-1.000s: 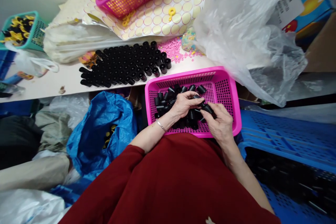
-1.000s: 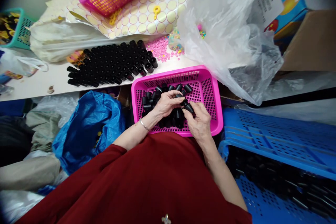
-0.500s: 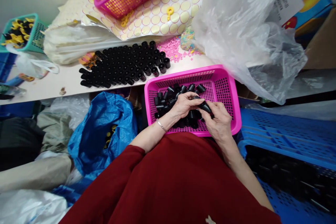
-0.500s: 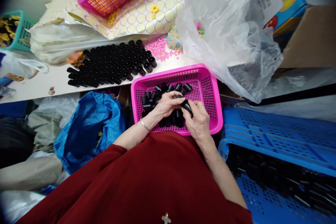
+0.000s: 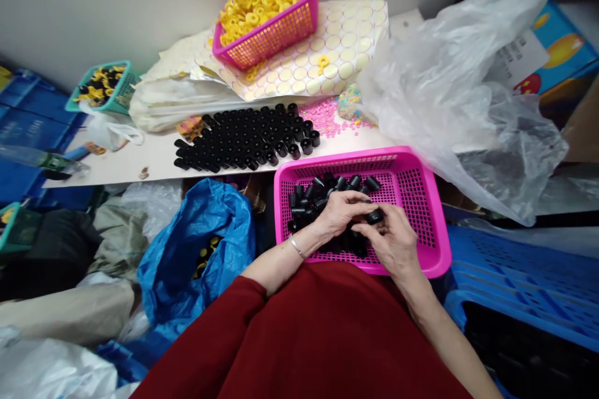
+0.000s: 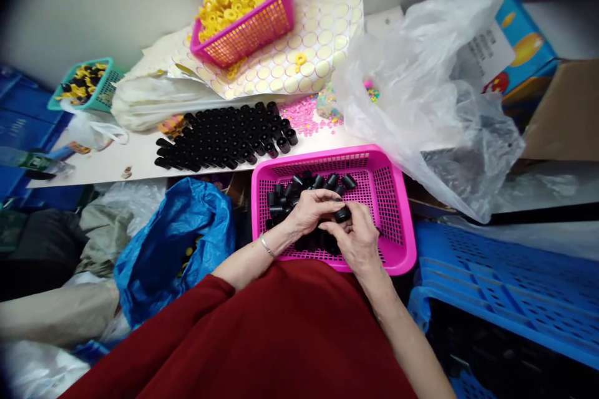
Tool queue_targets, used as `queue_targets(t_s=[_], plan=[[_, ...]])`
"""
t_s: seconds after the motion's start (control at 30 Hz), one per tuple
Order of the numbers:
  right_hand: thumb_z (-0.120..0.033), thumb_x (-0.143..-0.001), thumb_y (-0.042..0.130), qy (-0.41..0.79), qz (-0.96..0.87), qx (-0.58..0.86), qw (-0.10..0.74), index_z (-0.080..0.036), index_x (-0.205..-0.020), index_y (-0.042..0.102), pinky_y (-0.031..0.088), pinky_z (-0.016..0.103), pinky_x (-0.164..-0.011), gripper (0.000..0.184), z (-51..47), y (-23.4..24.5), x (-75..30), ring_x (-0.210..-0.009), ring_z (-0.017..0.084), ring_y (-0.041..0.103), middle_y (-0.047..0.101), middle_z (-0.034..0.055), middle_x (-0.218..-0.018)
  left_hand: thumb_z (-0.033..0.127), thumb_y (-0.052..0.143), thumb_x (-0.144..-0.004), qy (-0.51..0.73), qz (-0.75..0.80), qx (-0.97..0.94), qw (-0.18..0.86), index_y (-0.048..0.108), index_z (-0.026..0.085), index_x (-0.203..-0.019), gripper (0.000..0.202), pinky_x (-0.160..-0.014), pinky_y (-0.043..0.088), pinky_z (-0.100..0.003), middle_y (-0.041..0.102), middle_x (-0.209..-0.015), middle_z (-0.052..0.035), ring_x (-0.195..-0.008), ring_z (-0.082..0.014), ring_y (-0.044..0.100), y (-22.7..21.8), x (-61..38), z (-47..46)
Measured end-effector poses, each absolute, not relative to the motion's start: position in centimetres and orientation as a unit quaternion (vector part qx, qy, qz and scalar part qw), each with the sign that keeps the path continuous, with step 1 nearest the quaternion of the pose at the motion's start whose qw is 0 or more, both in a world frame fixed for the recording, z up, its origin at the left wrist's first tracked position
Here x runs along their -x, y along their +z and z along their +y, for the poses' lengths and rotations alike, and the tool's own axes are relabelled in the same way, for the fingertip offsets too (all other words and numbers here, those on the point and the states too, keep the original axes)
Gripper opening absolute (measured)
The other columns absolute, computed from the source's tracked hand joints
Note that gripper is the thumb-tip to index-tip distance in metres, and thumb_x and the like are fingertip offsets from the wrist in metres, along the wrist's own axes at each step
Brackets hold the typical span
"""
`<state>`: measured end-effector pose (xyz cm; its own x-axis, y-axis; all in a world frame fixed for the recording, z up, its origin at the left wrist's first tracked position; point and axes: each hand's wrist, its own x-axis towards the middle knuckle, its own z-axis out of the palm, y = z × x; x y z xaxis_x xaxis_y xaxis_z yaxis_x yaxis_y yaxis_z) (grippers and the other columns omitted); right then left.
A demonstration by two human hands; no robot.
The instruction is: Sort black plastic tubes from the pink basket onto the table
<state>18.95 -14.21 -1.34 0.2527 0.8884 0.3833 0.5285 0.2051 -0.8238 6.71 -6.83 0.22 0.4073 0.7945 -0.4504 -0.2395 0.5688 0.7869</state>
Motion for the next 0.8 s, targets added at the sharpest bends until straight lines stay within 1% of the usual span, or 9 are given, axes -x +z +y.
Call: queue_targets(t_s=[0.1, 0.17, 0.3, 0.37, 0.43, 0.5, 0.63, 0.73, 0.8], plan=[[-0.039, -0.085, 0.076, 0.215, -0.579, 0.585, 0.526, -0.022, -0.104, 0.068, 0.056, 0.030, -0.052, 0.027, -13.8, -0.8, -18.9, -0.062, 0.015, 0.061, 0.066, 0.0053, -0.092, 0.041, 0.094, -0.050, 0.343, 0.422, -0.348, 0.764, 0.075, 0.014, -0.080, 0.045, -0.065, 0.047, -0.027, 0.068, -0.071, -0.0013, -0.064, -0.0121, 0.060, 0.0, -5.9, -6.2], [-0.038, -0.085, 0.074, 0.247, -0.554, 0.586, 0.538, -0.022, -0.100, 0.070, 0.053, 0.029, -0.050, 0.022, -13.5, -0.4, -19.2, -0.059, 0.014, 0.058, 0.065, 0.0027, -0.085, 0.039, 0.089, -0.058, 0.338, 0.397, -0.421, 0.742, 0.078, 0.016, -0.088, 0.039, -0.076, 0.051, -0.032, 0.071, -0.083, -0.0041, -0.076, -0.0157, 0.063, 0.3, -5.0, -5.5], [-0.046, -0.081, 0.077, 0.358, -0.484, 0.594, 0.533, -0.020, -0.095, 0.072, 0.043, 0.027, -0.044, 0.029, -13.1, 0.2, -19.8, -0.049, 0.012, 0.049, 0.057, -0.0037, -0.063, 0.017, 0.076, -0.060, 0.307, 0.309, -0.657, 0.615, 0.080, 0.024, -0.099, 0.039, -0.096, 0.049, -0.041, 0.073, -0.109, -0.0073, -0.106, -0.0266, 0.063, 1.4, -3.2, -4.2], [-0.050, -0.077, 0.080, 0.400, -0.465, 0.595, 0.520, -0.019, -0.092, 0.074, 0.040, 0.027, -0.043, 0.035, -12.9, 0.4, -19.7, -0.047, 0.012, 0.046, 0.053, -0.0055, -0.055, 0.012, 0.071, -0.063, 0.272, 0.276, -0.760, 0.522, 0.079, 0.023, -0.092, 0.032, -0.096, 0.048, -0.042, 0.072, -0.099, -0.0081, -0.100, -0.0269, 0.062, 1.9, -2.7, -4.0], [-0.052, -0.072, 0.083, 0.415, -0.459, 0.594, 0.515, -0.019, -0.090, 0.074, 0.039, 0.027, -0.044, 0.039, -12.6, 0.6, -19.4, -0.048, 0.011, 0.044, 0.051, -0.0061, -0.054, 0.014, 0.069, -0.070, 0.242, 0.269, -0.822, 0.440, 0.076, 0.021, -0.084, 0.016, -0.090, 0.048, -0.041, 0.068, -0.083, -0.0078, -0.087, -0.0245, 0.059, 2.1, -2.6, -4.0], [-0.053, -0.069, 0.085, 0.430, -0.455, 0.588, 0.513, -0.019, -0.092, 0.074, 0.041, 0.027, -0.047, 0.043, -12.4, 0.8, -19.0, -0.050, 0.012, 0.046, 0.052, -0.0058, -0.056, 0.019, 0.070, -0.077, 0.227, 0.287, -0.839, 0.402, 0.075, 0.019, -0.082, 0.007, -0.085, 0.049, -0.039, 0.064, -0.077, -0.0067, -0.082, -0.0228, 0.057, 1.9, -2.6, -4.0], [-0.051, -0.066, 0.086, 0.468, -0.427, 0.578, 0.513, -0.023, -0.104, 0.071, 0.049, 0.030, -0.054, 0.049, -12.1, 1.1, -18.9, -0.057, 0.014, 0.056, 0.065, -0.0007, -0.072, 0.029, 0.084, -0.072, 0.268, 0.359, -0.767, 0.459, 0.077, 0.019, -0.096, 0.027, -0.084, 0.051, -0.037, 0.070, -0.089, -0.0056, -0.088, -0.0215, 0.060, 1.0, -2.5, -3.8], [-0.050, -0.069, 0.084, 0.450, -0.425, 0.595, 0.512, -0.026, -0.098, 0.072, 0.053, 0.033, -0.057, 0.039, -12.1, 1.0, -19.3, -0.061, 0.016, 0.059, 0.067, 0.0032, -0.082, 0.037, 0.091, -0.063, 0.359, 0.385, -0.694, 0.491, 0.077, 0.019, -0.090, 0.036, -0.085, 0.052, -0.040, 0.070, -0.097, -0.0074, -0.094, -0.0243, 0.063, 1.0, -2.1, -4.0], [-0.049, -0.070, 0.082, 0.421, -0.440, 0.613, 0.504, -0.025, -0.091, 0.072, 0.054, 0.034, -0.059, 0.033, -12.3, 0.5, -19.8, -0.063, 0.017, 0.059, 0.067, 0.0040, -0.080, 0.043, 0.091, -0.064, 0.415, 0.397, -0.663, 0.480, 0.076, 0.021, -0.085, 0.034, -0.083, 0.052, -0.043, 0.070, -0.095, -0.0074, -0.093, -0.0252, 0.063, 1.4, -1.3, -4.2]])
